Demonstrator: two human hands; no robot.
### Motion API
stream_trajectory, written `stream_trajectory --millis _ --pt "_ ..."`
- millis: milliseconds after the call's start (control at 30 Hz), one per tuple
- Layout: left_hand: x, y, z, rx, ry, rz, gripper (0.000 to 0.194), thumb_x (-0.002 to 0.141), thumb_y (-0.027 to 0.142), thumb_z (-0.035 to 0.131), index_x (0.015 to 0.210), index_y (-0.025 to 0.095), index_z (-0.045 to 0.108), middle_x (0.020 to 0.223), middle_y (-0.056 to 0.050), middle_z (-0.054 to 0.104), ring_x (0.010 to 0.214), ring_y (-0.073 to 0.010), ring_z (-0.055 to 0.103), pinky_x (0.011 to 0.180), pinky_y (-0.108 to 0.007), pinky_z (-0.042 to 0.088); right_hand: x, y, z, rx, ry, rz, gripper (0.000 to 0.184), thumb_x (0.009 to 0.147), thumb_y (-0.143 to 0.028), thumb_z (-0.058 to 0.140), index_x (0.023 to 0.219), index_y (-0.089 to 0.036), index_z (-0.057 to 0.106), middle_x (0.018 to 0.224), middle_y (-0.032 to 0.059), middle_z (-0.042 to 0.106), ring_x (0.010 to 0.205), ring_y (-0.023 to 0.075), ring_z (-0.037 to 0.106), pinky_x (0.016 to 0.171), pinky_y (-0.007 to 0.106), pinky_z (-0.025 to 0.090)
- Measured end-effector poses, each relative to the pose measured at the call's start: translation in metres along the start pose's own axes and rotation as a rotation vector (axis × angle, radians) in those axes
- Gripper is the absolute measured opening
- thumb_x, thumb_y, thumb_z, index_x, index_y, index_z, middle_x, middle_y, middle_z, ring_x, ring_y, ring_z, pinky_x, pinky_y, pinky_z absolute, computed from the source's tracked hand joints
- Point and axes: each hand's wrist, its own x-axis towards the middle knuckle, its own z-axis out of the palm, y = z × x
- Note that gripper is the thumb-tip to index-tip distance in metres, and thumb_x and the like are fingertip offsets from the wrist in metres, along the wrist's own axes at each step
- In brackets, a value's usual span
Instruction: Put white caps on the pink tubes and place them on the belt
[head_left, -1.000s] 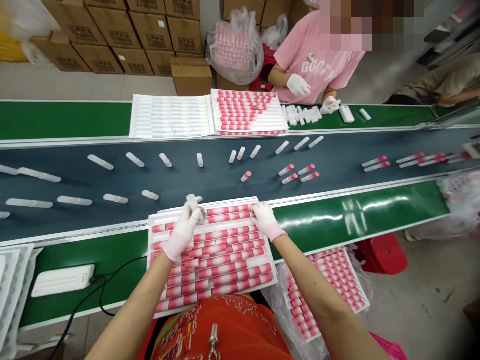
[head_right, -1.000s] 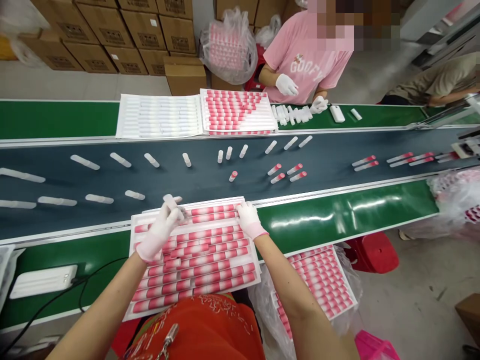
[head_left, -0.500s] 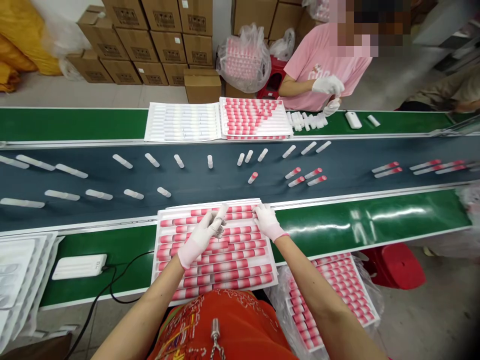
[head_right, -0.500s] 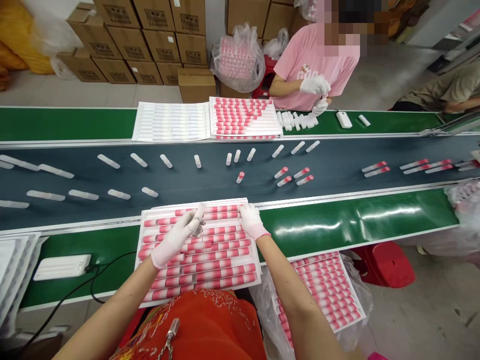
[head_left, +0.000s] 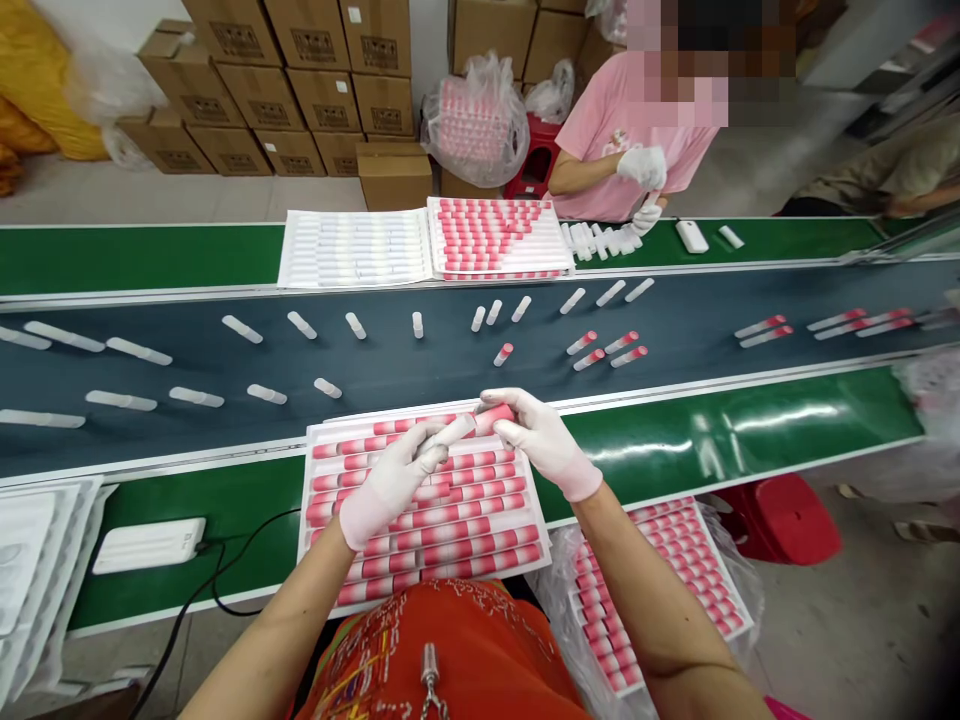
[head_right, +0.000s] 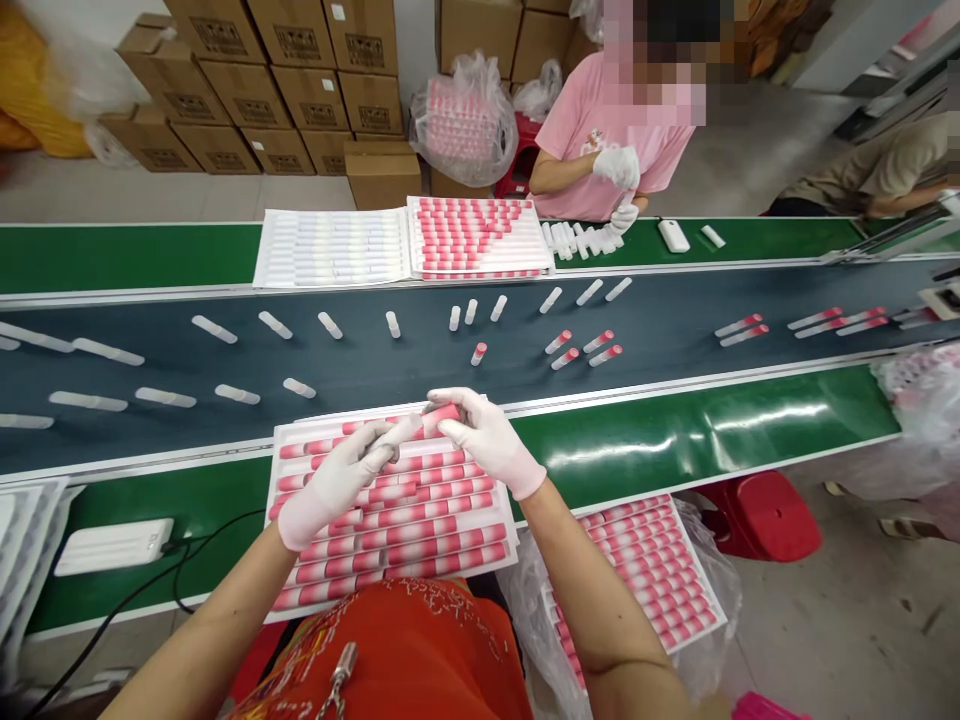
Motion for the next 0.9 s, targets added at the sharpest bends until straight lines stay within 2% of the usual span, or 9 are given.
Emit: stream_trajectory --millis 133,300,433,533,633,700,800,867,900 --pt "-0.003 0.007 -0.002 0.066 -0.025 -0.033 0.038 0.095 0.049 0.051 0.116 0.019 0.061 0.090 -0.003 0.064 0.073 -0.0173 0.053 0.068 -0.031 0.045 -0.004 0.006 0.006 0.157 0.043 0.054 0.040 0.087 -0.025 0.065 0.127 -0.021 0.064 0.114 0.0076 0.071 0.058 0.0078 0.051 0.055 0.025 0.048" --pt "-0.005 0.016 -0.001 0.210 0.016 0.014 0.037 0.096 0.045 0.051 0.119 0.020 0.064 0.092 -0.004 0.068 0.078 -0.0201 0.059 0.072 -0.032 0.045 -0.012 -0.002 0.011 0.069 0.049 0.007 0.051 0.087 -0.027 0.065 0.138 -0.026 0.062 0.122 0.0056 0.069 0.063 0.0084 0.054 0.061 0.026 0.053" --pt "-0.005 0.019 0.009 0.132 0.027 0.068 0.034 0.096 0.045 0.052 0.116 0.020 0.065 0.095 -0.004 0.070 0.081 -0.0201 0.062 0.075 -0.031 0.047 -0.014 -0.005 0.027 0.070 0.129 0.065 0.053 0.082 -0.026 0.068 0.135 -0.025 0.065 0.102 0.0028 0.072 0.061 0.0094 0.055 0.058 0.025 0.053" --pt "-0.003 0.013 0.023 0.098 0.120 0.116 0.031 0.095 0.042 0.051 0.112 0.019 0.063 0.091 -0.004 0.069 0.079 -0.0192 0.061 0.075 -0.031 0.047 -0.012 -0.003 0.046 0.170 0.219 0.156 0.041 0.082 -0.027 0.067 0.122 -0.021 0.069 0.074 -0.0019 0.065 0.049 0.0082 0.049 0.048 0.024 0.047" --pt "0.002 0.005 0.031 0.024 0.174 0.104 0.030 0.095 0.042 0.050 0.109 0.019 0.060 0.077 -0.001 0.062 0.068 -0.0168 0.055 0.067 -0.030 0.045 -0.009 -0.006 0.058 0.201 0.274 0.176 0.022 0.081 -0.028 0.067 0.102 -0.019 0.070 0.072 -0.0025 0.063 0.047 0.0077 0.048 0.044 0.022 0.044" --pt "0.004 0.002 0.025 -0.112 0.037 0.051 0.027 0.094 0.045 0.052 0.101 0.019 0.058 0.069 0.002 0.057 0.061 -0.0151 0.051 0.062 -0.029 0.045 -0.007 -0.011 0.059 0.191 0.230 0.147 0.016 0.079 -0.024 0.068 0.095 -0.019 0.069 0.077 -0.0013 0.065 0.056 0.0099 0.055 0.050 0.023 0.048" --pt "0.003 0.002 0.004 -0.321 -0.349 0.013 0.030 0.091 0.044 0.056 0.075 0.020 0.050 0.060 0.003 0.051 0.054 -0.0128 0.048 0.058 -0.028 0.045 -0.006 -0.019 0.053 0.163 0.051 0.101 0.023 0.075 -0.017 0.069 0.098 -0.020 0.069 0.087 0.0003 0.067 0.076 0.0137 0.063 0.065 0.025 0.055" --pt "0.001 0.004 -0.009 -0.357 -0.572 0.011 0.034 0.088 0.037 0.059 0.062 0.020 0.044 0.056 0.002 0.049 0.051 -0.0117 0.046 0.054 -0.028 0.043 -0.004 -0.026 0.048 0.153 -0.087 0.083 0.031 0.075 -0.015 0.069 0.105 -0.020 0.071 0.094 0.0011 0.068 0.083 0.0147 0.064 0.071 0.027 0.055" --pt "0.001 0.005 -0.012 -0.321 -0.625 0.012 0.034 0.084 0.032 0.061 0.058 0.020 0.043 0.054 0.002 0.047 0.049 -0.0113 0.045 0.050 -0.027 0.041 -0.003 -0.029 0.047 0.151 -0.138 0.075 0.033 0.074 -0.015 0.069 0.107 -0.020 0.072 0.095 0.0014 0.068 0.084 0.0150 0.065 0.073 0.028 0.056"
